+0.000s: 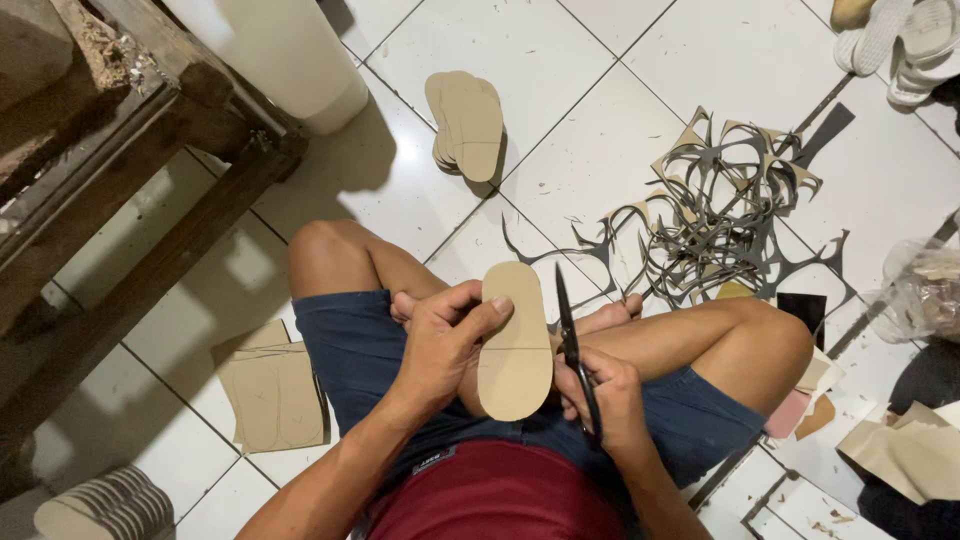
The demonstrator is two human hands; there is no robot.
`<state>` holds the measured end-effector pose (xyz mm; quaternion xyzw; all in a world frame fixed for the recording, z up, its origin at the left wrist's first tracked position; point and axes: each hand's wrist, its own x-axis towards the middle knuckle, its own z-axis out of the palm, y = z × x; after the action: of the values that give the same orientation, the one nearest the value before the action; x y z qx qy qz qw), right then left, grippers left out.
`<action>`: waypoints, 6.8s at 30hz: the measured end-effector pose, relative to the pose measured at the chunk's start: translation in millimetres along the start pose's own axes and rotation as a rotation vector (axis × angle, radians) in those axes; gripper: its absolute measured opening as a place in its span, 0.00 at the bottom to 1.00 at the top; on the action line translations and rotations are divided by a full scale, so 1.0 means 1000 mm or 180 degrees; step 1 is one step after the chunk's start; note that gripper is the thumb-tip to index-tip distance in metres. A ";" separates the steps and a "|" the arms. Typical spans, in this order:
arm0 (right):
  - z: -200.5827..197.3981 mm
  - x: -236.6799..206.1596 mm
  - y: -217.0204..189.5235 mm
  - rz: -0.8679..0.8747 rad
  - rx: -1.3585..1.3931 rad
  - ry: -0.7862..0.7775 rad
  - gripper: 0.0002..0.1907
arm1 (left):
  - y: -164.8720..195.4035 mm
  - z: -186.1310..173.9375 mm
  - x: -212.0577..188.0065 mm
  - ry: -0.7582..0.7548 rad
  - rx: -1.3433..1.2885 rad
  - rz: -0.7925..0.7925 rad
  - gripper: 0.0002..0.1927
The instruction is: The person sits on the workshop floor and cuts sandal sole shapes out of cardboard sheets using scissors, following drawn outlines. They trim the edges of each cutout, set finished pieces on the floor with a stack of completed soles, and briefly reach to a nearby bench before resuming cutting.
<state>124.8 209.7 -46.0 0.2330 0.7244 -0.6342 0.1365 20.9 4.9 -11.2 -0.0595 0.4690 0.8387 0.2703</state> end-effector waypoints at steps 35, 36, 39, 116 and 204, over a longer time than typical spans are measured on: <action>-0.133 0.021 0.033 -0.1281 0.0836 0.1387 0.12 | -0.077 0.036 0.080 -0.0606 0.5756 0.1898 0.43; -0.135 0.024 0.035 -0.1151 0.0935 0.1494 0.13 | -0.082 0.046 0.084 -0.0742 0.5743 0.1557 0.33; -0.136 0.031 0.035 -0.0910 0.0630 0.1655 0.13 | -0.098 0.080 0.091 -0.1080 0.5061 0.0888 0.15; -0.027 -0.001 -0.045 -0.1602 -0.0923 0.0774 0.06 | 0.032 0.054 0.007 0.0180 0.0603 0.0339 0.12; 0.189 0.364 -0.177 0.0322 0.0685 0.0273 0.31 | 0.106 -0.145 0.283 0.1337 0.1640 0.0034 0.37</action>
<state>-295.3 68.3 -104.5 0.3094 0.6447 -0.6901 0.1114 -294.5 -44.9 -111.1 -0.1583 0.7115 0.6634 0.1694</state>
